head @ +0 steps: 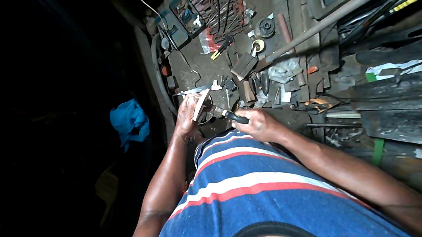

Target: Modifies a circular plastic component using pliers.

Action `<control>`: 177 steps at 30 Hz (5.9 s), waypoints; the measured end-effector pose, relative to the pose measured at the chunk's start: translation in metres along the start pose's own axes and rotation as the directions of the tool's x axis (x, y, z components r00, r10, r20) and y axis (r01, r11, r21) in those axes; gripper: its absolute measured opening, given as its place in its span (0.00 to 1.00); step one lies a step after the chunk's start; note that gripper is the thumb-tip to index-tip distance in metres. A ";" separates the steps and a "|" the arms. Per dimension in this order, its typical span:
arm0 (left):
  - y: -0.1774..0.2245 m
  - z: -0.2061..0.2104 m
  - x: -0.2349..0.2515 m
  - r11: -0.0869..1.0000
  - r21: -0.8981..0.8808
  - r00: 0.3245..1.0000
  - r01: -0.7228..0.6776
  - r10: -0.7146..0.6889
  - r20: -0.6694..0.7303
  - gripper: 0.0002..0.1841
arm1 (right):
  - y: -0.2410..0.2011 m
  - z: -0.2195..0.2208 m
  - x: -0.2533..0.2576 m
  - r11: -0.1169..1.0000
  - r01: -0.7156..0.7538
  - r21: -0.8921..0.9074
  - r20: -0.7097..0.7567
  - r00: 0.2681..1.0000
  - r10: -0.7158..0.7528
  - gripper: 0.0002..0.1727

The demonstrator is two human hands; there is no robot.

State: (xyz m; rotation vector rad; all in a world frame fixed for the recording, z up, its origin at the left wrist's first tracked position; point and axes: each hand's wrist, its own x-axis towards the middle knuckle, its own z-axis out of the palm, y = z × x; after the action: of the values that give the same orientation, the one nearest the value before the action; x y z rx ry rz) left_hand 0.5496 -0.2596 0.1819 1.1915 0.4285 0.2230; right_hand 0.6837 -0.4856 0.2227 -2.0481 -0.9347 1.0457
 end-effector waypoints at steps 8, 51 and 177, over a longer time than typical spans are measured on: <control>-0.006 -0.018 0.002 0.995 -0.100 0.993 -0.023 0.035 0.112 0.24 | -0.009 -0.015 0.003 0.779 -0.306 0.548 0.374 0.922 0.100 0.10; -0.020 0.021 -0.018 0.924 -0.315 0.926 0.215 -0.295 -0.235 0.32 | -0.025 -0.009 -0.022 0.670 0.243 -0.702 0.054 0.956 -0.290 0.14; 0.028 0.024 -0.034 0.965 -0.259 0.933 -0.043 -0.054 -0.356 0.21 | -0.056 -0.038 -0.010 0.963 0.081 -0.258 -0.068 0.992 -0.102 0.14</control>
State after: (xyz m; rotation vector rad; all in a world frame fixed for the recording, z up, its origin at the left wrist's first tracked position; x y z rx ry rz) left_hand 0.5311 -0.2826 0.2218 0.8859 0.7013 0.4845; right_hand 0.6949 -0.4723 0.2886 -2.2125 -1.1597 0.8219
